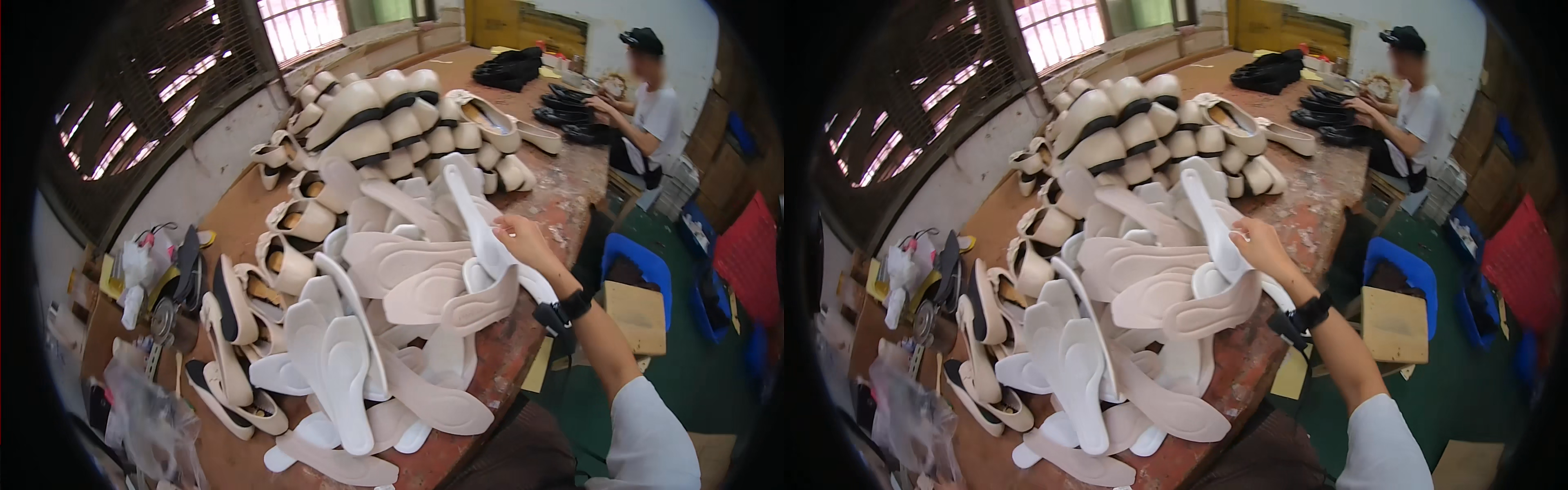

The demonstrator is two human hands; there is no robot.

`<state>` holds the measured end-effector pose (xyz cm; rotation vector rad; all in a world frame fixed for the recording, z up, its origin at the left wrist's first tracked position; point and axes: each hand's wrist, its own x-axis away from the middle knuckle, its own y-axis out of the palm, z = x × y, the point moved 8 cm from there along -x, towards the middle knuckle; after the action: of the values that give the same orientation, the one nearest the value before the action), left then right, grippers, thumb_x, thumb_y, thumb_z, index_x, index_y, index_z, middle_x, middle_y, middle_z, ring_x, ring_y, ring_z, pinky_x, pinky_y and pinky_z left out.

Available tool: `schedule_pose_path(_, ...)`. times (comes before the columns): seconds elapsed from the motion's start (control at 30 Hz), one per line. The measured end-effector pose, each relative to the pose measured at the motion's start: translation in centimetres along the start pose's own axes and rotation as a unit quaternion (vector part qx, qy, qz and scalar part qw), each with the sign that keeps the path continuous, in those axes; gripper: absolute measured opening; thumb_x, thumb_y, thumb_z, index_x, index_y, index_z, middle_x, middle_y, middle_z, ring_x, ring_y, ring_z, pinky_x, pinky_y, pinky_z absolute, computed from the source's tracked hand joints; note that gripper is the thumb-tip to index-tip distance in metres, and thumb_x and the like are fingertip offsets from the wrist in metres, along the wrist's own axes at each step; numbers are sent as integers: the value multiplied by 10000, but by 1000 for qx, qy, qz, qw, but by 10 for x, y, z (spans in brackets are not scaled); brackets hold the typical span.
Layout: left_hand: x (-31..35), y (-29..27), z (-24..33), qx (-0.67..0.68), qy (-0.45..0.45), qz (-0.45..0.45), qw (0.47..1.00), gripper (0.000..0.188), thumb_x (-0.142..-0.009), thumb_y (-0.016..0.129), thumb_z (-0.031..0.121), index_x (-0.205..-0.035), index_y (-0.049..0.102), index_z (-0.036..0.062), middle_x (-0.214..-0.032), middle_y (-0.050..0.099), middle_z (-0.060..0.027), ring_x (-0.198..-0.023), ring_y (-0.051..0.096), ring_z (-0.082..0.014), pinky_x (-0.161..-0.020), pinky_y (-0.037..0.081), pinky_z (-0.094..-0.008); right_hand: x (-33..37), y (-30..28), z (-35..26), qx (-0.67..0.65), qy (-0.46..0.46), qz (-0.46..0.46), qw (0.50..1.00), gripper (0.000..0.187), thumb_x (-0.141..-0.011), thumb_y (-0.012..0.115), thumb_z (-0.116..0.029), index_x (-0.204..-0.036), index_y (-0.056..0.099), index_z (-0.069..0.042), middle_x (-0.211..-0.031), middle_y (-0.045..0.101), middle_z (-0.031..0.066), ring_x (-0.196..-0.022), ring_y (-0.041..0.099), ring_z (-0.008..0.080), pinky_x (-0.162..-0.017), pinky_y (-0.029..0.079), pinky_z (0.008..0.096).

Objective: The person inserts white insoles into beige high-heeled shoes on a cluttered workbench. They repeatedly pick up a shoe, place an insole inside, and press it down with their hand. The camera shakes violently at times, obscuring the view.

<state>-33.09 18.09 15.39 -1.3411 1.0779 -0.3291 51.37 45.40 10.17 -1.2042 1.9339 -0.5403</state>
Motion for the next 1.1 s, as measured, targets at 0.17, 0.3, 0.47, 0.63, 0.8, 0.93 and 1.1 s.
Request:
schedule_pose_path(0.17, -23, 2, 206, 179, 217, 21, 959, 566, -828, 708, 172, -1342, 528, 19, -1463, 402, -243, -1349, 381, -409, -1108, 310, -461, -18, 53, -7, -47, 52, -83, 994, 562, -730, 824, -388, -1081, 658, 18, -804, 658, 114, -702, 638, 210, -637, 513, 333)
schedule_pose_path(0.3, -18, -25, 311, 267, 266, -61, 924, 610, -828, 687, 157, -1389, 481, 30, -1502, 345, -239, -1383, 309, -434, -1139, 258, -487, -6, 68, -100, -258, 11, -143, 956, 352, -771, 823, -210, -1032, 652, -48, -661, 592, -12, -583, 522, 53, -503, 406, 237)
schedule_pose_path(0.47, -28, 11, 343, 248, 224, -74, 940, 649, -851, 667, 157, -1408, 374, 0, -1456, 404, -238, -1376, 312, -444, -1119, 282, -487, 0, 71, -200, -315, -127, -199, 919, 331, -836, 737, -129, -1120, 618, -8, -886, 691, 150, -820, 669, 231, -779, 529, 340)
schedule_pose_path(0.63, -16, 11, 325, 279, 231, -15, 932, 618, -825, 676, 116, -1374, 416, 1, -1478, 378, -224, -1295, 402, -424, -1079, 338, -459, -22, 5, -151, -220, -213, 107, 946, 254, -803, 661, -44, -1054, 649, -3, -1009, 683, 198, -945, 649, 366, -852, 504, 417)
schedule_pose_path(0.8, -20, 44, 282, 367, 142, -18, 919, 499, -777, 697, 78, -1239, 545, -33, -1243, 557, -243, -1099, 556, -386, -960, 430, -427, -88, 26, 60, -16, 144, 95, 985, 296, -833, 636, -160, -1049, 648, 42, -1004, 683, 215, -921, 648, 358, -833, 502, 424)
schedule_pose_path(0.93, -34, 24, 265, 398, 71, -66, 912, 271, -754, 722, 62, -989, 659, -57, -874, 690, -193, -823, 667, -313, -798, 505, -386, -77, 79, 88, -133, 163, -68, 975, 123, -794, 632, -111, -779, 691, -4, -651, 585, -5, -602, 526, 115, -535, 418, 338)
schedule_pose_path(1.1, -45, 40, 266, 398, 85, -80, 910, 300, -772, 738, 196, -968, 677, -24, -943, 694, -206, -884, 663, -377, -802, 505, -423, -52, -22, -19, 223, -240, 279, 903, 134, -829, 683, -108, -932, 703, -26, -685, 620, 121, -622, 585, 175, -592, 447, 319)
